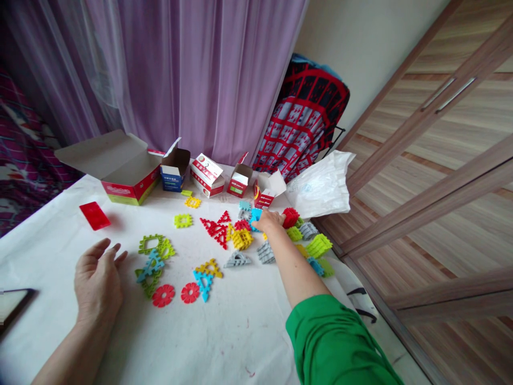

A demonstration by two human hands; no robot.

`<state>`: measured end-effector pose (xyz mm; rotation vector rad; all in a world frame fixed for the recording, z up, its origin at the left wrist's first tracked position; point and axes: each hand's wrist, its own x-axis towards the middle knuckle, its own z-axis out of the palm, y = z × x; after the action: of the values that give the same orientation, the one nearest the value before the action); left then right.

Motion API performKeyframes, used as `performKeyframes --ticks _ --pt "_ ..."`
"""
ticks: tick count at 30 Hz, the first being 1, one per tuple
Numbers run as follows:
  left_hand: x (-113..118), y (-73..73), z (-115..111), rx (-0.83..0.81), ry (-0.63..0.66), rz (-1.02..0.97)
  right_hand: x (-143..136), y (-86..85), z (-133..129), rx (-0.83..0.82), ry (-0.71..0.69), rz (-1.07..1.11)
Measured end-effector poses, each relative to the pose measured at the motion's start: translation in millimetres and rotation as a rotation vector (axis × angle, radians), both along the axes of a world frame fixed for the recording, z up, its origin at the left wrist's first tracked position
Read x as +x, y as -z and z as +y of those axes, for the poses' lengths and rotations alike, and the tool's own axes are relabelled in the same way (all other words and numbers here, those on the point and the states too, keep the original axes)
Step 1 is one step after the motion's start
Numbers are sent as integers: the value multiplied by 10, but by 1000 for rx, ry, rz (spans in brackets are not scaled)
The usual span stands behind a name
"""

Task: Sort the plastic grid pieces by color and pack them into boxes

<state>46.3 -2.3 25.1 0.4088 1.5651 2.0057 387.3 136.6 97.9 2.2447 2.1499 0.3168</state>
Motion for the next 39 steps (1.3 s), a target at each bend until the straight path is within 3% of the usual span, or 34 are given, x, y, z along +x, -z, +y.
performKeyframes --ticks 9,20,23,26,30,33,36,39 --pt "1 -7 -2 0 7 -10 -26 -60 -30 -197 190 0" --pt "5 -27 -17 -34 20 11 -153 -308 -143 -243 230 -35" --pt "9 -46 -14 -10 13 -3 -283 -384 -233 -150 93 -10" --pt "-16 -53 0 25 -6 -76 -594 -346 -401 -84 -201 112" --pt "-84 -28 17 50 -18 -135 -1230 -59 -779 -133 -661 316" --pt "-123 14 25 50 -27 -117 -1690 232 -1092 -152 -890 423" --pt "-140 72 35 43 -19 -73 -1970 440 -1284 -155 -937 417" --pt "-143 133 46 15 9 8 -2014 512 -1298 -83 -767 413"
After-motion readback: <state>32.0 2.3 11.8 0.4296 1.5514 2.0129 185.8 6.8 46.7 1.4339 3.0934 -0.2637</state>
